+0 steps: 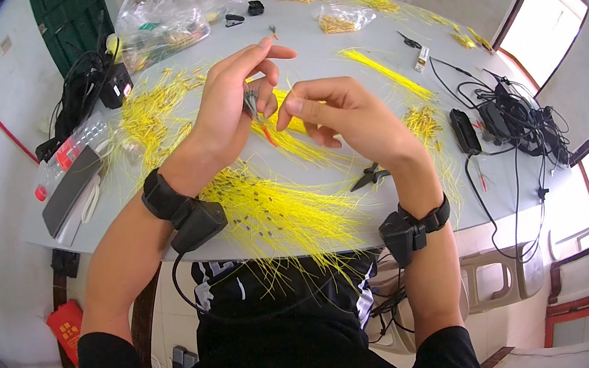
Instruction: Assembling fishing lure components by attaching yellow feathers and skirts to lure hubs.
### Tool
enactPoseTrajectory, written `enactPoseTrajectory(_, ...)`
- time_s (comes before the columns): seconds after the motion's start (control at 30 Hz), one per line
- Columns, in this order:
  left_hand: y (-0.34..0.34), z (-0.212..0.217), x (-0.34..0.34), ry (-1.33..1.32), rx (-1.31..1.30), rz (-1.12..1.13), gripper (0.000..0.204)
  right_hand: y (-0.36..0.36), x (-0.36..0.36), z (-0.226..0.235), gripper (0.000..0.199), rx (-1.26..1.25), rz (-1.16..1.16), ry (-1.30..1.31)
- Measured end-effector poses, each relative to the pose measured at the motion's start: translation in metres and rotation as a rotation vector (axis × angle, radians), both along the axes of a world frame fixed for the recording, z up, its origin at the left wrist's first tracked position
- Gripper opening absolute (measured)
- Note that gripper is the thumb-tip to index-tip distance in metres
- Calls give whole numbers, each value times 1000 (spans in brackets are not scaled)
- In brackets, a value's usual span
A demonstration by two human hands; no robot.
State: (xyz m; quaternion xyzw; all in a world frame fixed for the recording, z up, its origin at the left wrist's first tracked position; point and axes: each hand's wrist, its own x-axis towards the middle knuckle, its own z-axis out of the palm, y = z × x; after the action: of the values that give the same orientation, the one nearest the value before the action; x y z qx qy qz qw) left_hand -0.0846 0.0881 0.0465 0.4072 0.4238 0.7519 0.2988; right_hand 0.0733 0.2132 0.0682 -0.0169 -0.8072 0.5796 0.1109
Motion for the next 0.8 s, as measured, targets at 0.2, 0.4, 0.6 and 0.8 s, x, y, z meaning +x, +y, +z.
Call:
enactPoseTrajectory(0.2, 6, -2, 1, -7, 112, -34, 47, -14, 0, 0, 31, 53, 160, -41)
enactPoseTrajectory(0.4, 9, -2, -6, 23, 144, -49, 48, -2, -3, -3, 30, 27, 71, 54)
enactPoseTrajectory(0.6, 9, -7, -17, 0, 70, -211, 40, 4, 0, -1, 29, -26, -120, 137)
enactPoseTrajectory(0.8, 10, -9, -18, -46, 92, -188, 36, 6, 0, -1, 31, -51, -248, 192)
